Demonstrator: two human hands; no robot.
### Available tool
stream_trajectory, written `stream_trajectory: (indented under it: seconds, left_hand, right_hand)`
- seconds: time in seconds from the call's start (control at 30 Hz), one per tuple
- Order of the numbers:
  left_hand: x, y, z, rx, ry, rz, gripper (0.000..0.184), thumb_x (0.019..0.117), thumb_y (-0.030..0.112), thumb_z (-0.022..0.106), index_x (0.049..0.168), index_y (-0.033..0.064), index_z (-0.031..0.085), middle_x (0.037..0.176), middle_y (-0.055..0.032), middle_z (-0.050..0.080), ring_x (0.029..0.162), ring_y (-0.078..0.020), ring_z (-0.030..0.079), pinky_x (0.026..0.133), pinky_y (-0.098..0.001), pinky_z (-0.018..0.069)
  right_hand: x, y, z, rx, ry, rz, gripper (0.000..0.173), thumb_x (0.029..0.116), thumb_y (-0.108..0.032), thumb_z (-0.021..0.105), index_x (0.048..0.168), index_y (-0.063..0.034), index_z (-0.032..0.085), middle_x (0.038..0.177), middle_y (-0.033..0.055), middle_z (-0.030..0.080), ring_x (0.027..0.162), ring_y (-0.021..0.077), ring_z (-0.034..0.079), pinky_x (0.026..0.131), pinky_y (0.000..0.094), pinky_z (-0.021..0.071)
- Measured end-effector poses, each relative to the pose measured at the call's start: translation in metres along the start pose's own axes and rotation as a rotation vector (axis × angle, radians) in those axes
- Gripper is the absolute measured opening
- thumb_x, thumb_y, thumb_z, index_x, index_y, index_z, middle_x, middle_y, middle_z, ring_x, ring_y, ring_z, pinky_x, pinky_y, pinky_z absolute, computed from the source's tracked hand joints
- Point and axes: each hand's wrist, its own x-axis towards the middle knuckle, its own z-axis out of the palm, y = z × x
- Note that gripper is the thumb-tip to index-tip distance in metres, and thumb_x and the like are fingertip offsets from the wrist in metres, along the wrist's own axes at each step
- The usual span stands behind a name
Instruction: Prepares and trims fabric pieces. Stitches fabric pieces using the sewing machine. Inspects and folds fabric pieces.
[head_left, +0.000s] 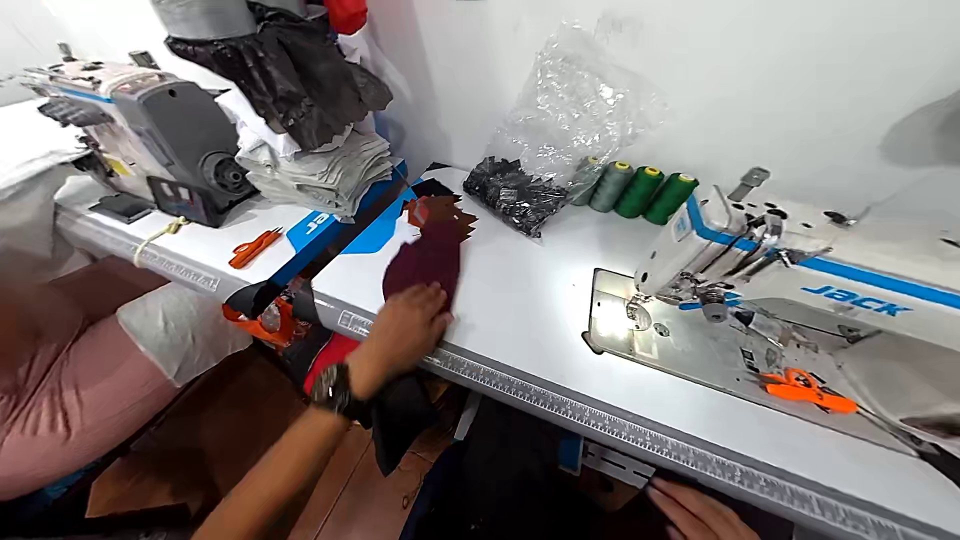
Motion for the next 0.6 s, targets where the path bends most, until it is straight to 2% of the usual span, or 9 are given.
stream_trajectory:
  seconds: [0.1,0.17,0.23,0.3,0.37,0.43,0.5,0.6]
  left_hand:
    - [-0.019,0.085,0.020,0.015,-0.031,0.144,0.060,0.1074,0.052,0.035,0.138,0.0090,0.065,0.147,-0.0105,0.058,0.135,-0.0315,0.055,0.105,-0.0576,0.0460]
    - [-0.010,0.123,0.029,-0.009,-0.026,0.260,0.061,0.1078,0.052,0.032,0.134,0.0100,0.068,0.140,-0.0096,0.063,0.129,-0.0302,0.059,0.100,-0.0547,0.0495]
    - [0.015,0.138,0.029,-0.105,-0.036,0.379,0.047,0.1071,0.043,0.043,0.126,0.0118,0.072,0.129,-0.0077,0.069,0.121,-0.0277,0.063,0.095,-0.0526,0.0523]
    - [0.053,0.131,0.027,-0.208,-0.054,0.470,0.030,0.1039,0.028,0.054,0.121,0.0123,0.074,0.127,-0.0076,0.069,0.121,-0.0269,0.064,0.097,-0.0529,0.0531]
    - [0.096,0.113,0.030,-0.214,-0.084,0.508,0.032,0.1030,0.025,0.057,0.126,0.0084,0.071,0.132,-0.0129,0.066,0.126,-0.0313,0.062,0.103,-0.0559,0.0504]
    - [0.133,0.100,0.042,-0.172,-0.190,0.508,0.050,0.1055,0.039,0.051,0.141,0.0064,0.061,0.146,-0.0165,0.058,0.137,-0.0339,0.054,0.112,-0.0570,0.0431]
    - [0.158,0.107,0.056,-0.166,-0.259,0.550,0.063,0.1062,0.052,0.041,0.149,0.0076,0.053,0.155,-0.0133,0.049,0.146,-0.0303,0.045,0.118,-0.0536,0.0359]
    - [0.172,0.138,0.070,-0.194,-0.293,0.648,0.064,0.1073,0.052,0.034,0.152,0.0098,0.049,0.161,-0.0076,0.044,0.151,-0.0251,0.038,0.121,-0.0553,0.0291]
  right_hand:
    - [0.047,-0.029,0.036,0.021,0.205,-0.103,0.030,0.1036,-0.020,0.053,0.127,-0.0201,0.072,0.131,0.0050,0.069,0.125,0.0249,0.063,0.105,0.0497,0.0513]
    - [0.081,-0.035,0.053,-0.024,0.275,-0.147,0.031,0.1044,-0.028,0.053,0.131,-0.0234,0.069,0.134,0.0033,0.067,0.127,0.0241,0.061,0.104,0.0488,0.0515]
    - [0.104,-0.029,0.061,-0.090,0.240,-0.164,0.035,0.1050,-0.036,0.053,0.135,-0.0236,0.066,0.139,0.0039,0.064,0.131,0.0264,0.058,0.106,0.0517,0.0491]
    - [0.117,-0.017,0.064,-0.159,0.172,-0.168,0.040,0.1062,-0.044,0.048,0.137,-0.0251,0.065,0.145,0.0010,0.060,0.137,0.0253,0.054,0.111,0.0535,0.0443]
    - [0.119,-0.007,0.062,-0.184,0.147,-0.172,0.041,0.1060,-0.046,0.048,0.138,-0.0255,0.063,0.145,-0.0005,0.060,0.137,0.0247,0.054,0.111,0.0531,0.0438]
    - [0.116,-0.004,0.059,-0.187,0.145,-0.170,0.040,0.1050,-0.045,0.050,0.137,-0.0243,0.064,0.143,0.0008,0.062,0.133,0.0251,0.057,0.108,0.0514,0.0465]
    - [0.111,-0.003,0.051,-0.168,0.130,-0.166,0.037,0.1046,-0.044,0.052,0.134,-0.0253,0.065,0.142,-0.0005,0.063,0.129,0.0218,0.059,0.105,0.0469,0.0474]
    - [0.118,0.006,0.029,-0.054,0.131,-0.120,0.031,0.1056,-0.040,0.052,0.126,-0.0244,0.069,0.132,-0.0027,0.068,0.119,0.0166,0.063,0.098,0.0395,0.0502]
